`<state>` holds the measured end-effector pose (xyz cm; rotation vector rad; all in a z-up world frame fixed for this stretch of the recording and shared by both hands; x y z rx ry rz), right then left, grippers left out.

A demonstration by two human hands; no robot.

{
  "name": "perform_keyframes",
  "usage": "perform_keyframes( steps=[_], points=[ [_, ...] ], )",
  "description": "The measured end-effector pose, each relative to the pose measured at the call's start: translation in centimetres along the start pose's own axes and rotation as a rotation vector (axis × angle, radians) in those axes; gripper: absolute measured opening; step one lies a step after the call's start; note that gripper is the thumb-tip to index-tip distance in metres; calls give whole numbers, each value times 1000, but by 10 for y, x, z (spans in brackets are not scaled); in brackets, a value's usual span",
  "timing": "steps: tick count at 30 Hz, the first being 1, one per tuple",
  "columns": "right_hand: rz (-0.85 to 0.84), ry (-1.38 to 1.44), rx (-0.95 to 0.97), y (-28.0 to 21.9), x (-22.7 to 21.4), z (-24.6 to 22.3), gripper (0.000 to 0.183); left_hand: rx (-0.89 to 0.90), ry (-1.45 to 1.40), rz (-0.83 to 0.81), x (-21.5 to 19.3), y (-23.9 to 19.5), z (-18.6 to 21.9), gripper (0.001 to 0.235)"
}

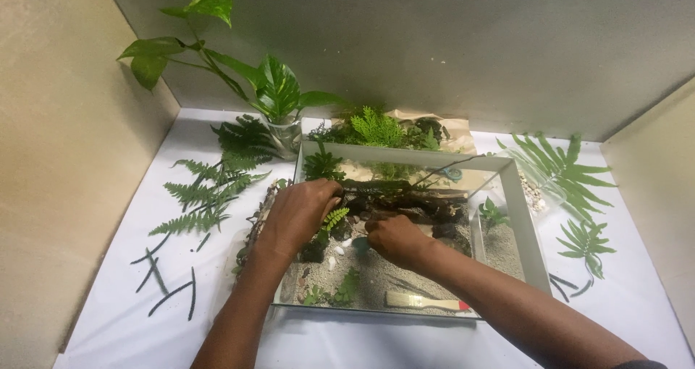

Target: Trimming plant stems and arranging them inside a glass terrarium with sand and wood elements.

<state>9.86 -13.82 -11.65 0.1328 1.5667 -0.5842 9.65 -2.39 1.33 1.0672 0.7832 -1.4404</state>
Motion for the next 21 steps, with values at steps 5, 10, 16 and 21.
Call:
perform_keyframes(
  steps=[5,10,16,21],
  points=[
    [-87,-21,-18,-10,-4,-10,21,-13,4,-23,-4,1,4,15],
    [-128,-36,-32,-7,11,-5,20,-24,-14,-31,-8,-1,5,15],
    [-138,-36,-95,-10,-1,-20,17,-43,-34,-41,-5,0,3,16],
    [-161,-32,-80,-12,-31,-21,18,-27,-16,-31,-8,-1,6,15]
  ],
)
Point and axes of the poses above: each hand's wrist, its own y-axis towards the middle knuckle, its own x-axis out of the palm, z = x × y, the point moved 10 cm from there along y, towards the middle knuckle, and after that the axes turned 5 degrees about -x, right-handed, at the moved point
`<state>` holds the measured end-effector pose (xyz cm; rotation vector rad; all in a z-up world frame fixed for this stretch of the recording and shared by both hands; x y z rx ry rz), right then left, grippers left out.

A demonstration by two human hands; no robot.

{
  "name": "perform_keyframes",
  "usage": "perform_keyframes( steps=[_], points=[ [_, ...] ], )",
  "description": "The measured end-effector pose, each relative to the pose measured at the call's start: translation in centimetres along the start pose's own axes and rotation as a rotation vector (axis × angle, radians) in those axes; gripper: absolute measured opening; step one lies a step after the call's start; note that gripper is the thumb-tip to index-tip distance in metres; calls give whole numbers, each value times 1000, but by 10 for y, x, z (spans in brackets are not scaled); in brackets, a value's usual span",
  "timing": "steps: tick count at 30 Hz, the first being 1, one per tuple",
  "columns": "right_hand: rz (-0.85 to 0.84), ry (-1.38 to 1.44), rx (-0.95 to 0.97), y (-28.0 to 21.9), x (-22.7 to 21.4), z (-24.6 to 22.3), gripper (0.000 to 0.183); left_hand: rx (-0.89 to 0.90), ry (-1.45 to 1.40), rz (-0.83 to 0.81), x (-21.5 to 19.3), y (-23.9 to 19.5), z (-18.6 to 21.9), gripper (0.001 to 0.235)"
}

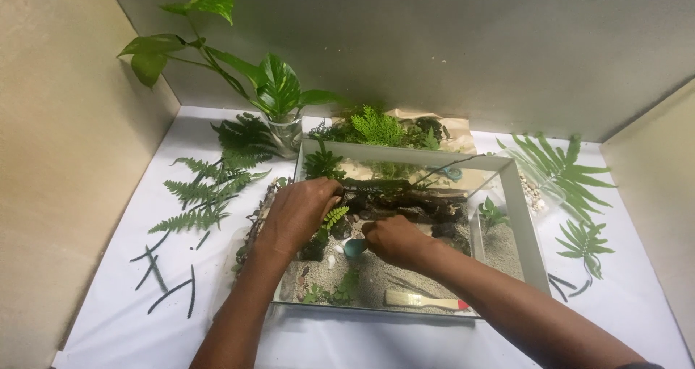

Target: Trimming plant stems and arranging them inside a glass terrarium with sand and wood elements.

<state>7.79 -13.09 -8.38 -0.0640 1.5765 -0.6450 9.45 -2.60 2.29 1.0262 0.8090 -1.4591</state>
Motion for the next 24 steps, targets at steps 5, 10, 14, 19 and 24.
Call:
perform_keyframes(
  steps=[5,10,14,19,24],
  points=[
    [-48,69,-21,-8,7,-5,18,9,5,5,-2,-1,1,15],
    [108,232,16,-36,-31,8,15,21,45,19,10,1,-7,17],
    [466,413,84,-111,-110,16,17,48,3,14,9,0,-7,14],
    [928,623,118,-243,-110,56,31,90,20,152,13,1,-8,21],
    [1196,656,705,-348,-72,112,18,132,127,123,10,0,0,29]
  ],
)
Point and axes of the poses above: each hand's wrist, its own y-axis towards the middle knuckle, its own x-axis out of the palm, z = x × y, the point moved 10 cm from there along y, towards the middle knuckle, and after that the axes turned 5 degrees about -x, right-handed, at the moved point
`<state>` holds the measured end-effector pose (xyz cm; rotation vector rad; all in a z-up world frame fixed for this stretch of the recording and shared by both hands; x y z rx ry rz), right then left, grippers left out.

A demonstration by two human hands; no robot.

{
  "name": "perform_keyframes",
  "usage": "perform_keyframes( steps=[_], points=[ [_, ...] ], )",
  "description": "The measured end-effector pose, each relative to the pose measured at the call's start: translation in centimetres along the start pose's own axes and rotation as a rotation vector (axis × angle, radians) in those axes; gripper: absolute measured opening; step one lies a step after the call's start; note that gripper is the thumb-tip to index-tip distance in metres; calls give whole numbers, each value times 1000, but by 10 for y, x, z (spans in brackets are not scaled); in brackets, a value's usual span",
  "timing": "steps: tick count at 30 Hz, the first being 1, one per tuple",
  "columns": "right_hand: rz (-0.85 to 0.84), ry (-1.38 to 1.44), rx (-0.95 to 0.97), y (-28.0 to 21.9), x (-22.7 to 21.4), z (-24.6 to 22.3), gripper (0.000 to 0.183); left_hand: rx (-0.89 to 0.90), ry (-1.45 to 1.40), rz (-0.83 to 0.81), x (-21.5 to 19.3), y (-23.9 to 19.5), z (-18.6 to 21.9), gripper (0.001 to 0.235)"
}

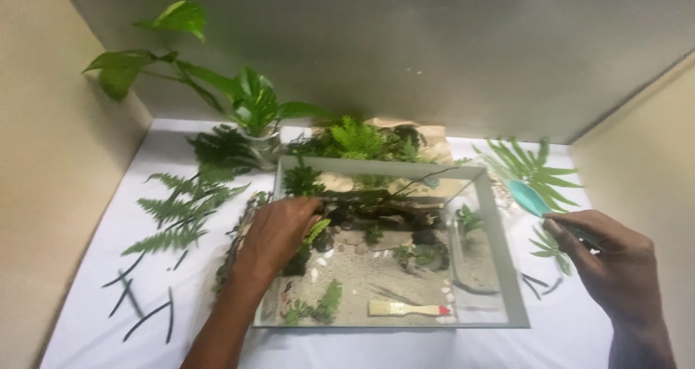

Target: Trimming plant stems and arranging them inside a glass terrarium with sand and wood elements.

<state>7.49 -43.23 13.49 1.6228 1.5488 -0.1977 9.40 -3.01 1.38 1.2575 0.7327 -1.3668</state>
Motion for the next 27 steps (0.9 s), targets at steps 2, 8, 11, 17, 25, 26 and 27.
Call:
perform_keyframes(
  steps=[2,8,11,17,25,26,27],
  points=[
    [-1,-79,86,-5,0,53,17,-14,-11,-24,6,-1,-6,24],
    [-499,-687,518,-42,71,165,20,-33,39,-78,8,-1,-5,29],
    [-750,-863,530,-83,117,221,21,-49,20,-87,10,-1,-8,37],
    [-710,-894,562,-134,138,319,25,-105,46,-132,15,-2,-16,33],
    [-578,-765,560,-131,130,281,26,-63,45,-75,13,-1,-13,37],
    [-561,-748,557,-127,129,274,26,-65,47,-87,15,-1,-14,37],
    [-549,-731,556,-125,127,267,26,-69,47,-104,18,-3,-15,37]
  ],
)
Point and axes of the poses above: each hand's wrist, its own y-axis towards the middle knuckle, its own x-axis out of the palm, z = x × y, the point moved 10 cm from there along y, towards the middle knuckle, and after that the axes turned 5 degrees about -x, right-handed, at the moved point
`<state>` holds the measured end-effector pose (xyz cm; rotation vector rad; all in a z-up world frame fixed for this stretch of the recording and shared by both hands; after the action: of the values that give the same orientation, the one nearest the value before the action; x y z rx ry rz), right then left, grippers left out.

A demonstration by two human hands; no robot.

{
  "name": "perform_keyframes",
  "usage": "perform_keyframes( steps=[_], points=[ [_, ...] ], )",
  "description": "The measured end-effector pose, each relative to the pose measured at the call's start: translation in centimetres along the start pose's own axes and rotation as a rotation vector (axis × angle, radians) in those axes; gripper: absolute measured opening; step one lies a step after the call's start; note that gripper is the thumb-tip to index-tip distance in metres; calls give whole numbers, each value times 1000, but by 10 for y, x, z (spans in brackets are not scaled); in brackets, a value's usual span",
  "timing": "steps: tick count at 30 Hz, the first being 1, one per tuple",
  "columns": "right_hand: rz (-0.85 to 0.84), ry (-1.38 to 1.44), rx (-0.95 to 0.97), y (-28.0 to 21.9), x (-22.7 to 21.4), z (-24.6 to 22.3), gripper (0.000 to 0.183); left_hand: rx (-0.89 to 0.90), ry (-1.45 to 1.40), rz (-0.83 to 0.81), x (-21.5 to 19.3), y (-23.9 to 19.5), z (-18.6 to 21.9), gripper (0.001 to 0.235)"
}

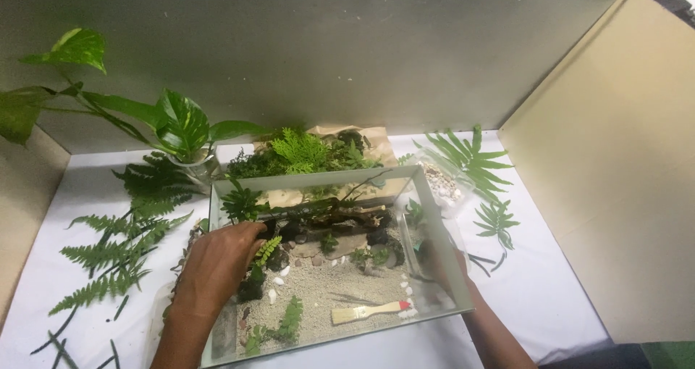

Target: Trimming plant stems and arranging them inside a glass terrarium with sand and wood elements.

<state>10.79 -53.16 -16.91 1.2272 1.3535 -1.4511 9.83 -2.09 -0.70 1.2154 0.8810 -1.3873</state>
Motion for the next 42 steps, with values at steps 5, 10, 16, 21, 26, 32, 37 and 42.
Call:
perform_keyframes(
  steps=[5,10,16,21,26,32,37,42],
  points=[
    [51,97,-7,-17,-32,-15,27,0,-9,20,-4,-1,0,29],
    [108,197,7,-38,-59,-19,28,-32,35,-31,-3,0,2,32],
    [137,304,-39,-34,-34,-11,30,-96,-5,-86,-34,-6,17,28],
    [381,550,-28,-31,-29,35,11,17,-34,31,-20,-2,12,26],
    [366,553,72,-44,-64,44,21,38,-31,65,-8,-1,7,25],
    [470,698,19,-87,-156,10,16,38,-53,55,-6,2,8,25],
    [537,812,-168,-116,-208,-25,19,55,-36,58,-1,0,7,28],
    [415,630,-495,-132,-232,-90,19,60,-57,72,-9,-1,9,20]
  ],
)
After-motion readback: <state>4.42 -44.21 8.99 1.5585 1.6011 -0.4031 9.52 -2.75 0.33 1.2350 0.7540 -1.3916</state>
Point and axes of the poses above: each hand's wrist, its own y-axis towards the middle knuckle, its own x-axis out of the palm, z = x × y, the point moved 10 cm from there along y, towards the middle knuckle, and after that the axes turned 5 degrees about -x, right-handed, at the moved point
